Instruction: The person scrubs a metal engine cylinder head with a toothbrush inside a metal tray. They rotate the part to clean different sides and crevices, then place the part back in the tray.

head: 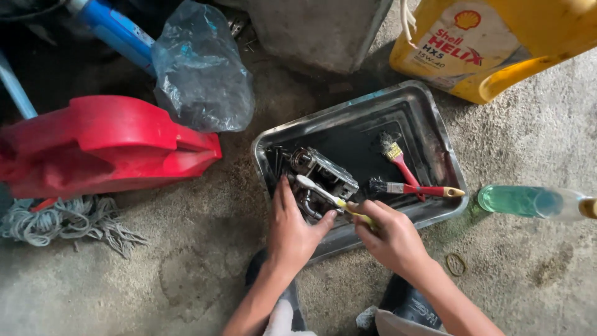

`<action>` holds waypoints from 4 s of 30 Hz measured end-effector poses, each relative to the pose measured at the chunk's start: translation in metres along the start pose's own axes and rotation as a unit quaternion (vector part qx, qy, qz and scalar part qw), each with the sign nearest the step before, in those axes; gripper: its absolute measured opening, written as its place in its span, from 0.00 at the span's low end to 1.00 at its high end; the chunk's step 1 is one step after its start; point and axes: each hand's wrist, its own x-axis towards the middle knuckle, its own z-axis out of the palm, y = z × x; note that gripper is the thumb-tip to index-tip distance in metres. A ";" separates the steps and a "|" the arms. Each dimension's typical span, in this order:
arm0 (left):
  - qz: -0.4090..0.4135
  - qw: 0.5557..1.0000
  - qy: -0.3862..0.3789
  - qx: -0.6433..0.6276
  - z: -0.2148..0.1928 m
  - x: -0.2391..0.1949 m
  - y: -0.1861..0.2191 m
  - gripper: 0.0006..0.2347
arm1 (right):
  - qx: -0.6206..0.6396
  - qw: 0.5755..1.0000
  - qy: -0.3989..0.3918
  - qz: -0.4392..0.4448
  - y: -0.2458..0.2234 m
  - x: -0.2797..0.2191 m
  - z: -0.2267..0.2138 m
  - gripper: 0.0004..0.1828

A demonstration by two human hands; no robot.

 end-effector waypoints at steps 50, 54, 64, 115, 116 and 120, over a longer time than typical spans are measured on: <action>0.005 0.997 -0.043 -0.058 -0.008 -0.002 -0.010 0.55 | -0.016 0.983 -0.072 0.165 -0.005 0.003 -0.023 0.18; 0.017 0.993 -0.049 -0.108 -0.010 -0.001 -0.019 0.55 | 0.014 0.979 -0.085 0.184 -0.021 -0.003 -0.026 0.15; 0.005 0.993 -0.052 -0.109 -0.010 0.002 -0.021 0.55 | -0.050 0.985 -0.120 0.117 -0.042 -0.001 -0.032 0.15; 0.039 0.995 -0.084 0.041 -0.020 0.011 -0.029 0.57 | -0.266 0.954 -0.069 0.123 -0.061 -0.016 -0.034 0.25; 0.024 0.995 -0.086 0.044 -0.020 0.011 -0.027 0.57 | -0.288 0.949 -0.070 0.112 -0.063 -0.014 -0.028 0.28; 0.018 0.996 -0.081 0.026 -0.016 0.009 -0.030 0.57 | -0.349 0.927 -0.128 0.055 -0.059 -0.014 -0.017 0.33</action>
